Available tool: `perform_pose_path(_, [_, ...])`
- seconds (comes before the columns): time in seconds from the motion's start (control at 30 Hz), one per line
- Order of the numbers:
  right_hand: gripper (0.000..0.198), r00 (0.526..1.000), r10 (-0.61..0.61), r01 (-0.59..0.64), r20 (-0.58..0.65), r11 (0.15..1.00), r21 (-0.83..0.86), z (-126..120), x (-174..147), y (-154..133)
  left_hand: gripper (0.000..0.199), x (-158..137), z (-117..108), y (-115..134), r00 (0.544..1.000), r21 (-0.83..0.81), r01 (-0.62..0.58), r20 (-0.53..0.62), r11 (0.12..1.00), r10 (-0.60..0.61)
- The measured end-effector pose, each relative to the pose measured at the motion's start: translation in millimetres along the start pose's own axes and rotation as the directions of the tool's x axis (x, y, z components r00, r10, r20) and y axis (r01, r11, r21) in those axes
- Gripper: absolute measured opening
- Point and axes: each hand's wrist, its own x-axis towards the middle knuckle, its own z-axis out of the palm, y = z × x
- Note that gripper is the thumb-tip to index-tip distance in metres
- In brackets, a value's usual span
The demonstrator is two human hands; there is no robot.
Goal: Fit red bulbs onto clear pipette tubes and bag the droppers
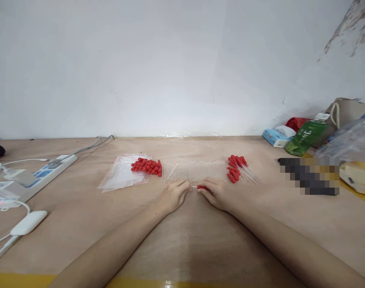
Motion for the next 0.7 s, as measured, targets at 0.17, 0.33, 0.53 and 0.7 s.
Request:
perform_pose_path(0.17, [0.016,0.999,-0.036,0.036,0.031,0.999,-0.006,9.5,-2.6,7.4,0.022,0.4,1.7,1.9,1.0,0.061,-0.014,0.011,0.998,0.013])
perform_pose_path(0.33, [0.016,0.999,-0.027,0.028,0.046,0.999,-0.017,13.3,-3.0,10.7,0.023,1.2,1.1,3.4,1.0,0.087,-0.021,0.02,0.996,0.02])
perform_pose_path(0.53, [0.019,0.999,0.02,-0.026,0.049,0.993,0.119,4.9,2.0,6.3,0.019,0.8,2.3,2.1,0.999,-0.013,0.038,-0.012,0.999,-0.038])
perform_pose_path(0.7, [0.028,0.919,0.371,-0.27,-0.131,0.837,0.476,4.3,10.8,16.3,0.017,2.8,-2.6,6.6,0.999,-0.076,0.008,-0.051,0.997,-0.012])
